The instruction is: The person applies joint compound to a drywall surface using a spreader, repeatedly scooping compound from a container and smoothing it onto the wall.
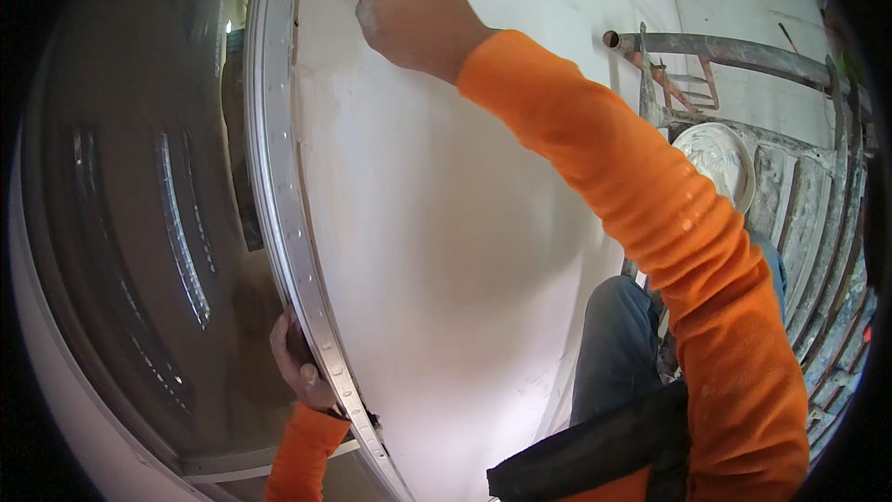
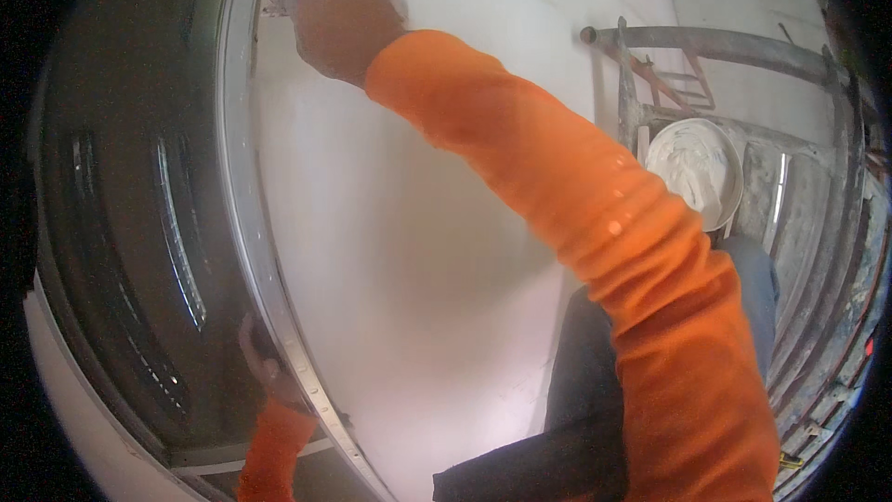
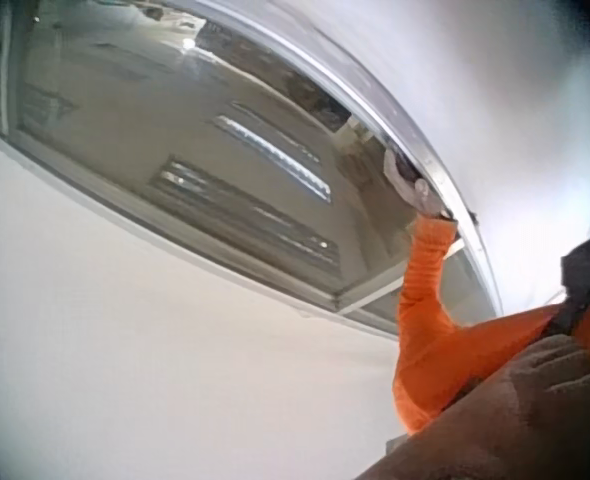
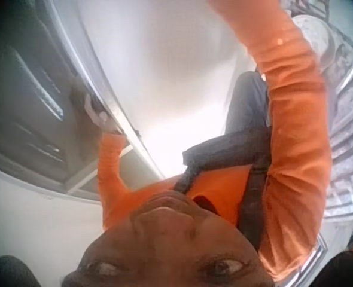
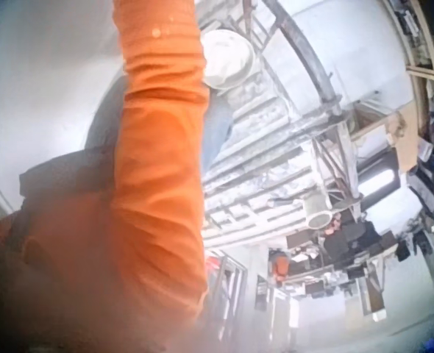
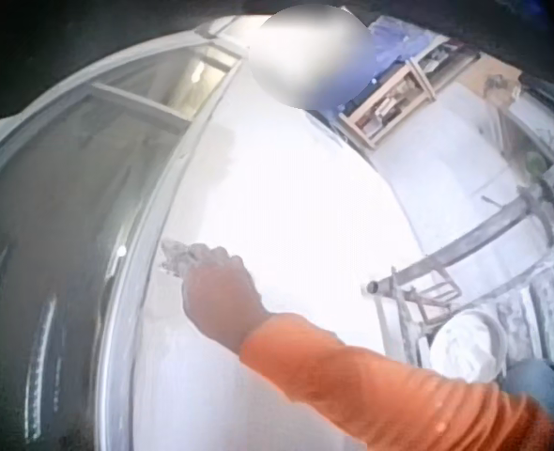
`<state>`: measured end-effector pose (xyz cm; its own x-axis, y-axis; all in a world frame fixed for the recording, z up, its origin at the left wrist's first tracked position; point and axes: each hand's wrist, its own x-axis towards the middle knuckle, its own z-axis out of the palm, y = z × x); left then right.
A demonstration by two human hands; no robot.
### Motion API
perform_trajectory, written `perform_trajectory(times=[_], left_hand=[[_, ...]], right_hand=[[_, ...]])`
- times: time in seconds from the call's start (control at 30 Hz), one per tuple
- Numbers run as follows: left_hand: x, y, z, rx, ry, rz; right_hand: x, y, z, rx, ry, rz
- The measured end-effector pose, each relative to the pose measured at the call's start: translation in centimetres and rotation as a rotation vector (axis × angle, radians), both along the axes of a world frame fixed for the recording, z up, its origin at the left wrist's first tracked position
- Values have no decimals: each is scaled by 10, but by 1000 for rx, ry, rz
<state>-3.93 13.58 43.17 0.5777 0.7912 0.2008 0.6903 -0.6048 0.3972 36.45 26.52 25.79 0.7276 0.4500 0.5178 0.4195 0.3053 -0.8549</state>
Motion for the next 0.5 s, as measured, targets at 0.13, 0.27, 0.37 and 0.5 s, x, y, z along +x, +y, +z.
perform_trajectory(times=[0.13, 0.27, 0.37, 0.5], left_hand=[[9, -6, 2, -21, 75, 25], [-13, -3, 10, 15, 98, 77], [-9, 0, 6, 49, 136, 81], [12, -6, 8, 70, 200, 75]], right_hand=[[8, 31, -4, 92, -41, -40], [-15, 13, 1, 90, 16, 350], [-55, -1, -16, 234, -70, 238], [-104, -44, -8, 213, -165, 242]])
